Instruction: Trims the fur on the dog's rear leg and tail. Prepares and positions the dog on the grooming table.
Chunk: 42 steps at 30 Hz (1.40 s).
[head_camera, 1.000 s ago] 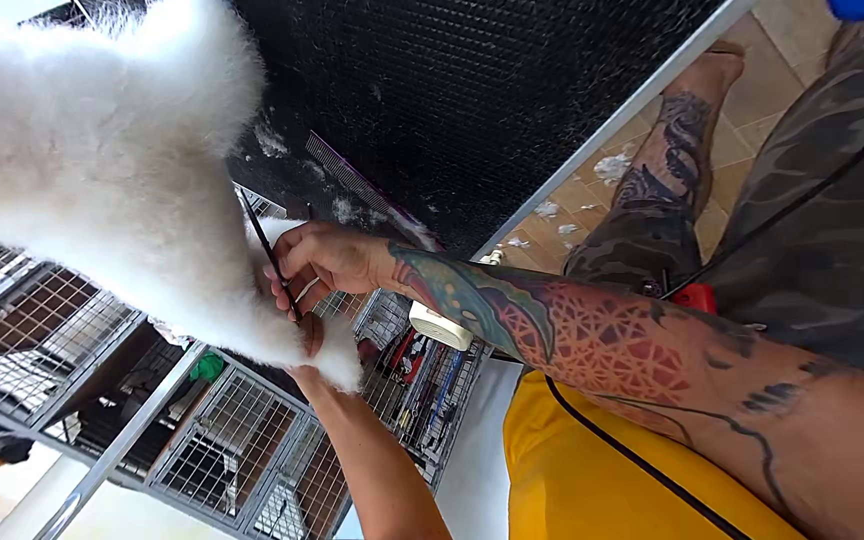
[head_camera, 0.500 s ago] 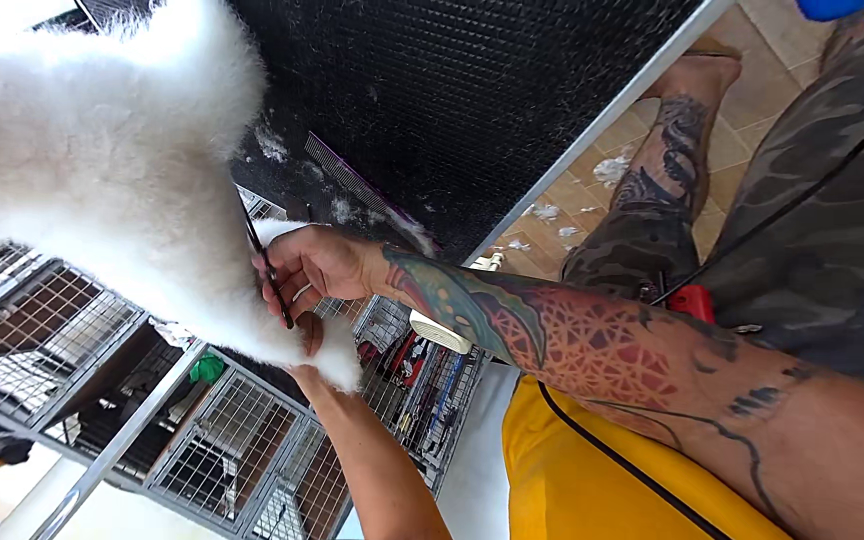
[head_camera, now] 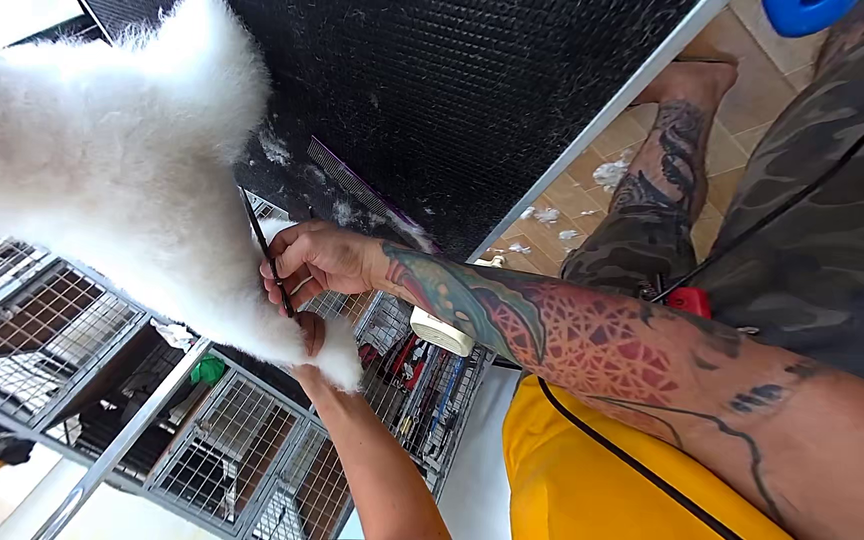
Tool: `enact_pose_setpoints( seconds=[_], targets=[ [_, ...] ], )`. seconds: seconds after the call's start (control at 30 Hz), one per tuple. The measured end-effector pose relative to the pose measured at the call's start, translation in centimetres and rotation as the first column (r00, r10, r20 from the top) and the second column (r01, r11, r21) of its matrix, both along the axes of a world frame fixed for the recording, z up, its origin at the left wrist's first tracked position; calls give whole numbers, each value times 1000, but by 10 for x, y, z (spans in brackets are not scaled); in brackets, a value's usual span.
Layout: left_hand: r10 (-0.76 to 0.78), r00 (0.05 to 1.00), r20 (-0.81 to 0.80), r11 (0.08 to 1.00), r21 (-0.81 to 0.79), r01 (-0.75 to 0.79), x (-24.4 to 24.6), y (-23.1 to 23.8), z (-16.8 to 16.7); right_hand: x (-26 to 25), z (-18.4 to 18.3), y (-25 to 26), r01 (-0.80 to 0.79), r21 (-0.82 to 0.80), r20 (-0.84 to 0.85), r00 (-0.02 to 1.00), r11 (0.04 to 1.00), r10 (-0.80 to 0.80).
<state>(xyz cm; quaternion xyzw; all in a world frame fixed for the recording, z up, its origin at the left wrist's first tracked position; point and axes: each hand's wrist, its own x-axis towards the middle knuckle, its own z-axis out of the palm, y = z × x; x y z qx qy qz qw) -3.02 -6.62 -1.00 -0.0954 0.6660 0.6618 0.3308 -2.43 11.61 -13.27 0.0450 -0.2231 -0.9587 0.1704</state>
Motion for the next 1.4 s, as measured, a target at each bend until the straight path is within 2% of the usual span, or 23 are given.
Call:
enact_pose_setpoints(
  seconds=[0.1, 0.3, 0.47, 0.63, 0.7, 0.8, 0.83, 0.9, 0.97, 1.13, 1.17, 1.23, 1.27, 1.3, 1.33, 1.4],
  targets=[
    [-20, 999, 38, 1000, -5, 20, -4, 4, -4, -8, -8, 6, 5, -49, -27, 1000, 999, -6],
    [-85, 991, 107, 996, 31, 82, -13, 4, -14, -9, -13, 23, -30, 96, 3, 1000, 995, 30],
    [-72, 992, 108, 995, 70, 65, -15, 1, -9, -16, -20, 22, -40, 56, -21, 999, 998, 42],
    [-45, 994, 96, 997, 68, 39, -19, -6, -6, -17, -12, 29, -34, 137, 16, 999, 990, 32],
    [-43, 996, 76, 999, 21, 42, -16, -6, -8, -17, -15, 28, -41, 139, 22, 999, 989, 38],
    [96, 995, -5, 967, -238, -95, -3, 35, -14, -19, -18, 29, -40, 118, -9, 999, 992, 41],
    [112, 994, -19, 957, -268, -113, -2, 39, -15, -18, -18, 32, -40, 129, -11, 999, 991, 41],
    [15, 998, 66, 998, -60, -11, -7, 10, -16, -16, -21, 35, -41, 167, -10, 999, 985, 43],
    [-33, 996, 83, 999, 26, 31, -9, -5, -15, -13, -29, 34, -57, 186, -23, 998, 981, 62],
    [-68, 995, 77, 996, 69, 62, -18, 1, -8, -12, -36, 31, -75, 83, -126, 988, 994, 86],
    [-36, 998, 60, 999, 28, 34, -13, 12, -5, -14, -33, 34, -72, 80, -129, 988, 994, 82],
    [96, 994, -52, 976, -190, -104, 9, 56, -2, -17, -26, 40, -60, 90, -120, 990, 994, 70],
    [85, 994, -76, 969, -226, -100, 10, 59, -2, -18, -24, 43, -49, 95, -118, 991, 994, 61],
    [25, 997, -79, 980, -194, -40, 1, 46, -4, -18, -21, 45, -45, 100, -104, 993, 994, 55],
    [-42, 999, -32, 995, -89, 39, -10, 22, -4, -19, -20, 47, -46, 110, -89, 994, 993, 56],
    [-76, 997, 20, 997, 10, 76, -19, 5, -4, -20, -21, 47, -54, 125, -68, 996, 991, 63]
  ],
)
